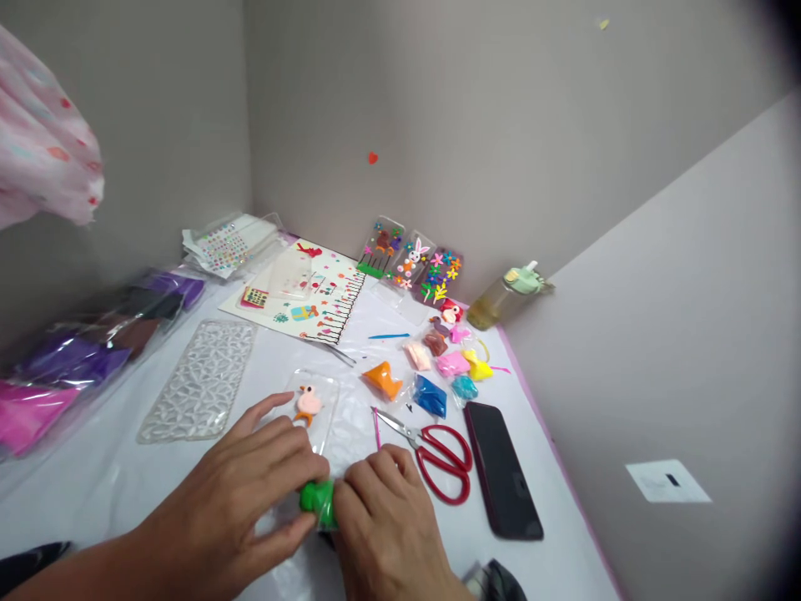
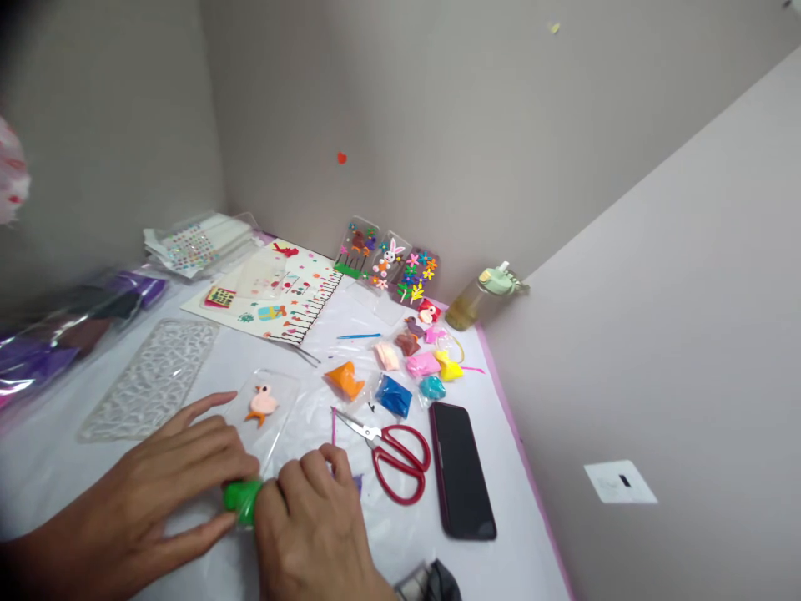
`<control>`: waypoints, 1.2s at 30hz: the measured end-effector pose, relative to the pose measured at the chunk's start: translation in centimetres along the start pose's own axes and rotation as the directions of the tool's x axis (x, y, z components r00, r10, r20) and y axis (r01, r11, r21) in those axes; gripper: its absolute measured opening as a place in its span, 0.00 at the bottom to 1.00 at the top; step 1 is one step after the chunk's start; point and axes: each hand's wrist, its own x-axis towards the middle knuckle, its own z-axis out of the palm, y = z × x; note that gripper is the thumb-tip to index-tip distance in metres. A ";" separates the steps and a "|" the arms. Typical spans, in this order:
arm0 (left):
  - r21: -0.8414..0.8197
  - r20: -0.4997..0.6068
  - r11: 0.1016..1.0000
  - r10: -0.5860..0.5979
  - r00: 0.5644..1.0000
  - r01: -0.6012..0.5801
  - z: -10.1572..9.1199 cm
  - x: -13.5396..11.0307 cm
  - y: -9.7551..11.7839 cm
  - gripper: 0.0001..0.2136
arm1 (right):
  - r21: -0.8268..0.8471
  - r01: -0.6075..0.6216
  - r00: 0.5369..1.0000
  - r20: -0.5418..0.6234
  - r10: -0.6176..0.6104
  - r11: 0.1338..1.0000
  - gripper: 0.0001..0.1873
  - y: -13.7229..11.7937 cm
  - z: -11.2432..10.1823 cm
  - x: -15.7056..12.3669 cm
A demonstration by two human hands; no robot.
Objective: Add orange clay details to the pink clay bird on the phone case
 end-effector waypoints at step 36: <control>-0.394 0.113 0.918 0.002 0.994 0.043 0.9 -2.1 0.2 0.15 | 0.668 -0.734 0.673 0.694 0.255 0.120 0.14 0.3 -2.6 0.6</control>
